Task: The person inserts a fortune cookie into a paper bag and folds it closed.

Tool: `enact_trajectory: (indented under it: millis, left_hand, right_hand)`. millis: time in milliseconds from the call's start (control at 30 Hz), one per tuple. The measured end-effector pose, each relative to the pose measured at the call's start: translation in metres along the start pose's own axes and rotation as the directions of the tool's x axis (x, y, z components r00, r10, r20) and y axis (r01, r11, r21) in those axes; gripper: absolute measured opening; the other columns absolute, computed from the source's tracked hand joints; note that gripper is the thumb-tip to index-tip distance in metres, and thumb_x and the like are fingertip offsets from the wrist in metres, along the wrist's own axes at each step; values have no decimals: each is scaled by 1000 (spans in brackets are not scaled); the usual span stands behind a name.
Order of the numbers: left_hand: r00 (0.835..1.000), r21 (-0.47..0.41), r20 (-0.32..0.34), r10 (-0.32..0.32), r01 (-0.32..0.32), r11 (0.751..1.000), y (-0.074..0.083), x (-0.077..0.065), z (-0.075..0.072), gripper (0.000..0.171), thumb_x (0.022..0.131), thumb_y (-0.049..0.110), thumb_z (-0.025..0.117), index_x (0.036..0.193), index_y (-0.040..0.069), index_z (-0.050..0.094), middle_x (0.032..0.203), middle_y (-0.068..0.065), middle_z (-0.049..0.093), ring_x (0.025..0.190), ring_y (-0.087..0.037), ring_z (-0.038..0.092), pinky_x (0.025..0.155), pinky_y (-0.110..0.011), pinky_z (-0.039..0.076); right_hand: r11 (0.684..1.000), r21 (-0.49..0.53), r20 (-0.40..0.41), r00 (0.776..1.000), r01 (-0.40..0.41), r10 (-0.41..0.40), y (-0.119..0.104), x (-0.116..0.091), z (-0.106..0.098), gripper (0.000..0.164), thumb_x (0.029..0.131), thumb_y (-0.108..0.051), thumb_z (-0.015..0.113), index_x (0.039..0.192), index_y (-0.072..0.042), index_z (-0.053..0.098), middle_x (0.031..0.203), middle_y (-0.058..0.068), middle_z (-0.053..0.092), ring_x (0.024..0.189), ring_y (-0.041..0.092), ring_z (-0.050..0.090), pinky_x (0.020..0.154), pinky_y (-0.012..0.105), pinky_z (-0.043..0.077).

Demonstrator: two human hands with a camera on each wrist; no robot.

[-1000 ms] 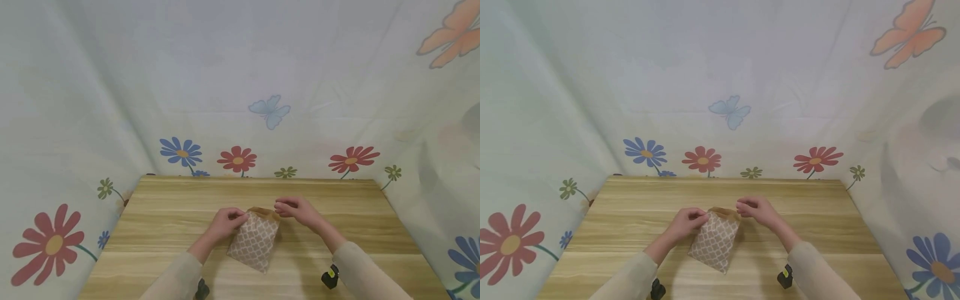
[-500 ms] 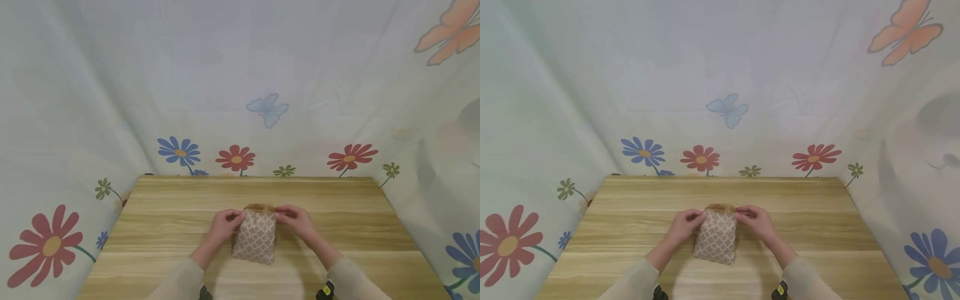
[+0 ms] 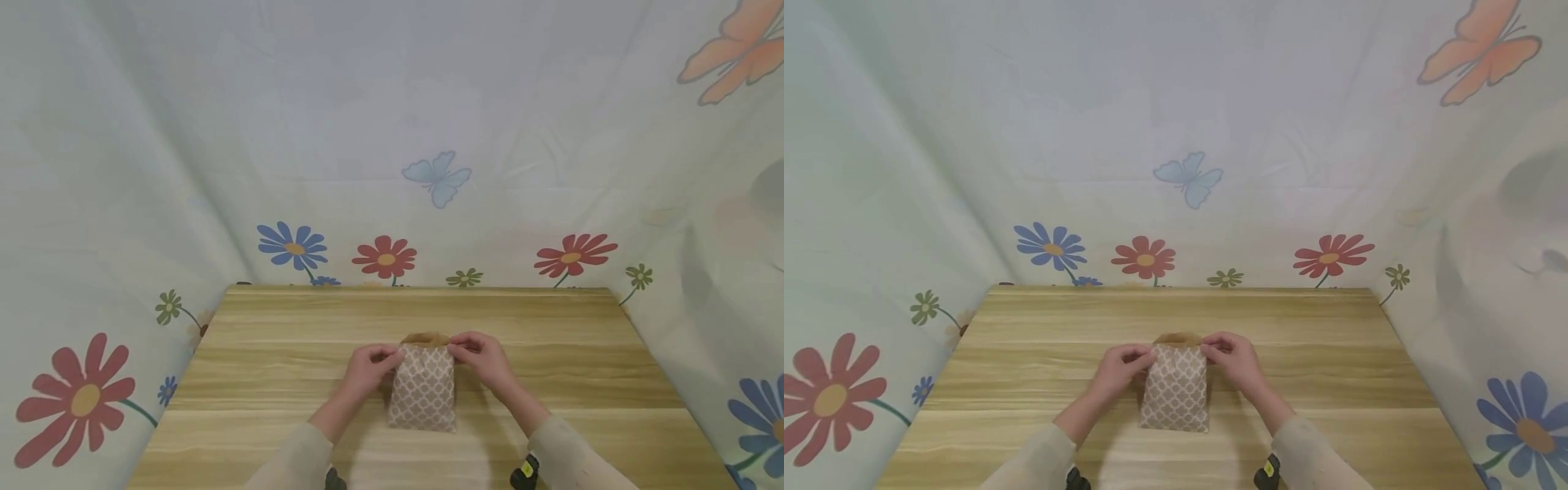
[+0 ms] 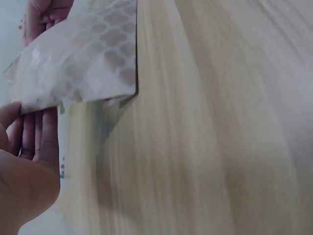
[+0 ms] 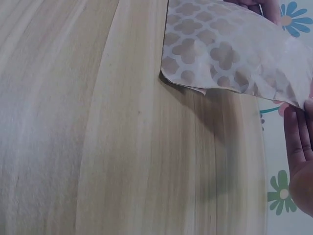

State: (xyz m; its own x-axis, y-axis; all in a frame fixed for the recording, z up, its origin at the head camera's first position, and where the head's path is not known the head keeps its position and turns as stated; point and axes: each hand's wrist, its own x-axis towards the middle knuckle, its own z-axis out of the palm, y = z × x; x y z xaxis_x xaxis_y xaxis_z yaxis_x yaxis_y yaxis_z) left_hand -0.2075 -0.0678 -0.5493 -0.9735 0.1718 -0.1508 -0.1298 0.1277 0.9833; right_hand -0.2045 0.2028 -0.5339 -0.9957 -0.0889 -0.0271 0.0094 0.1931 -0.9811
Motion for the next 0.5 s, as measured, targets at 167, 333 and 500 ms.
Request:
enact_trajectory:
  millis: [167, 333, 500]
  left_hand:
    - [996, -8, 93, -3, 4, 1000, 9, 8, -12, 30, 99, 23, 79, 117, -1, 78, 110, -12, 79, 94, -21, 76, 90, -42, 64]
    - [984, 4, 177, -36, 36, 999, 21, 19, -20, 30, 97, 21, 81, 119, 0, 78, 109, -12, 79, 96, -21, 77, 94, -47, 63]
    - [979, 36, 201, -42, 36, 999, 25, 24, -20, 28, 96, 20, 82, 116, 0, 78, 104, -11, 79, 90, -20, 76, 91, -48, 64]
  right_hand:
    - [999, -29, 35, 999, 23, -22, -2, 1, -5, 20, 100, -6, 74, 114, 9, 73, 105, 18, 78, 88, 18, 76, 88, 44, 64]
    - [999, -33, 87, 996, 30, -27, -4, 2, -10, 23, 101, -9, 74, 117, 9, 73, 109, 19, 78, 92, 22, 77, 89, 43, 64]
    - [999, -34, 114, 993, 13, -9, -7, 3, -11, 25, 102, -13, 74, 118, 6, 73, 110, 16, 78, 94, 22, 77, 87, 35, 64]
